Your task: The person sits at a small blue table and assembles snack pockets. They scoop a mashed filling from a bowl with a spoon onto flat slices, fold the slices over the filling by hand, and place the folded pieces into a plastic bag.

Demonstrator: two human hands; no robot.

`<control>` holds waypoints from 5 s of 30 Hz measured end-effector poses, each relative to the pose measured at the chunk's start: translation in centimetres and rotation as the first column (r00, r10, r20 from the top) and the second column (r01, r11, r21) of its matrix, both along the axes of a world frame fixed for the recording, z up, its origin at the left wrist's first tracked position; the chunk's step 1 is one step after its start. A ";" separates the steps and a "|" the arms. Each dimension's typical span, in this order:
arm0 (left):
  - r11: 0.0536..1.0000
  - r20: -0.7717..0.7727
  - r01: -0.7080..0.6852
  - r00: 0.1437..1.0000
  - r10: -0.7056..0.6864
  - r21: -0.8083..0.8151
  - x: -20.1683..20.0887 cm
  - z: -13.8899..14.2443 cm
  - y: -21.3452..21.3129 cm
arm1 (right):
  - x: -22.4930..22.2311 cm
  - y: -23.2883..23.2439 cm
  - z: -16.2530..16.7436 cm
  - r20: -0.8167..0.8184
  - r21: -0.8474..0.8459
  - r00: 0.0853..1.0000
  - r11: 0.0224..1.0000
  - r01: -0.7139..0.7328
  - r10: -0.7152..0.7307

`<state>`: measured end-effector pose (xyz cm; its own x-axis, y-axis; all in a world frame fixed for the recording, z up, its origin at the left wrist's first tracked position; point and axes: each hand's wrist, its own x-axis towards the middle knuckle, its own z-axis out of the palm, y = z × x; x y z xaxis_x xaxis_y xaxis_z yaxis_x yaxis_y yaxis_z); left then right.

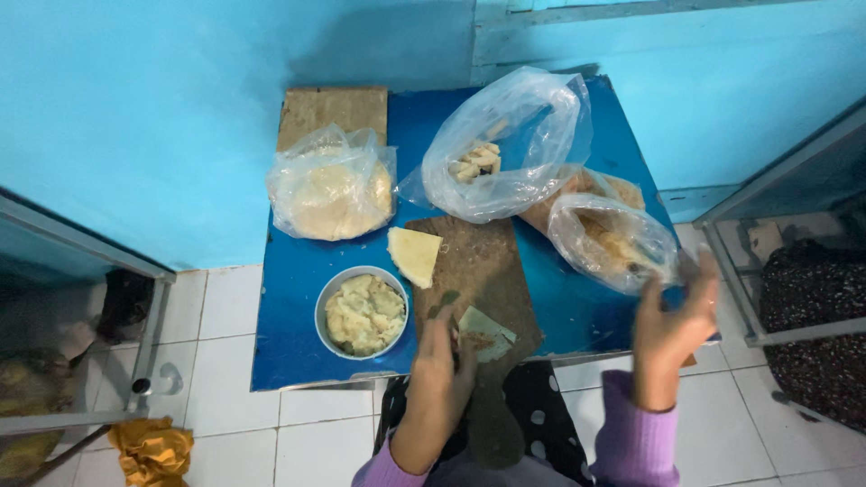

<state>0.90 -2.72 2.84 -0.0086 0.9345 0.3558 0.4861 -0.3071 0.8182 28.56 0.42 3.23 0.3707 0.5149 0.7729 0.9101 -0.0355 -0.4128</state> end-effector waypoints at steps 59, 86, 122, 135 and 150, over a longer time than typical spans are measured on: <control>0.941 -0.067 0.320 0.947 -0.314 0.113 -2.5 1.0 -0.1 | -9.9 -3.7 -1.1 -0.260 -0.244 0.492 0.437 -0.866 0.831; 0.980 0.023 0.186 0.982 -0.185 -0.064 -1.8 -0.6 1.8 | -10.2 -0.7 -2.5 -0.738 -0.204 0.424 0.425 -0.882 0.525; 0.964 -0.098 0.260 0.962 -0.254 0.052 -2.2 1.0 3.5 | -10.8 0.1 -1.3 0.044 -0.283 0.525 0.514 -0.810 0.850; 0.981 -0.202 0.062 0.979 -0.024 0.185 -1.2 -0.9 2.7 | -11.8 0.3 -1.9 0.162 -0.229 0.667 0.685 -0.691 0.727; 0.979 -0.066 -0.052 0.996 0.066 0.196 0.0 0.7 1.8 | -11.2 1.2 -0.9 -0.446 -0.240 0.592 0.547 -0.802 0.671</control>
<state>0.87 -0.91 3.55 -0.0290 0.8463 0.5319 0.5635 -0.4256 0.7080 17.34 1.64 2.31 -0.1293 0.9169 0.3775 0.5325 0.3854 -0.7536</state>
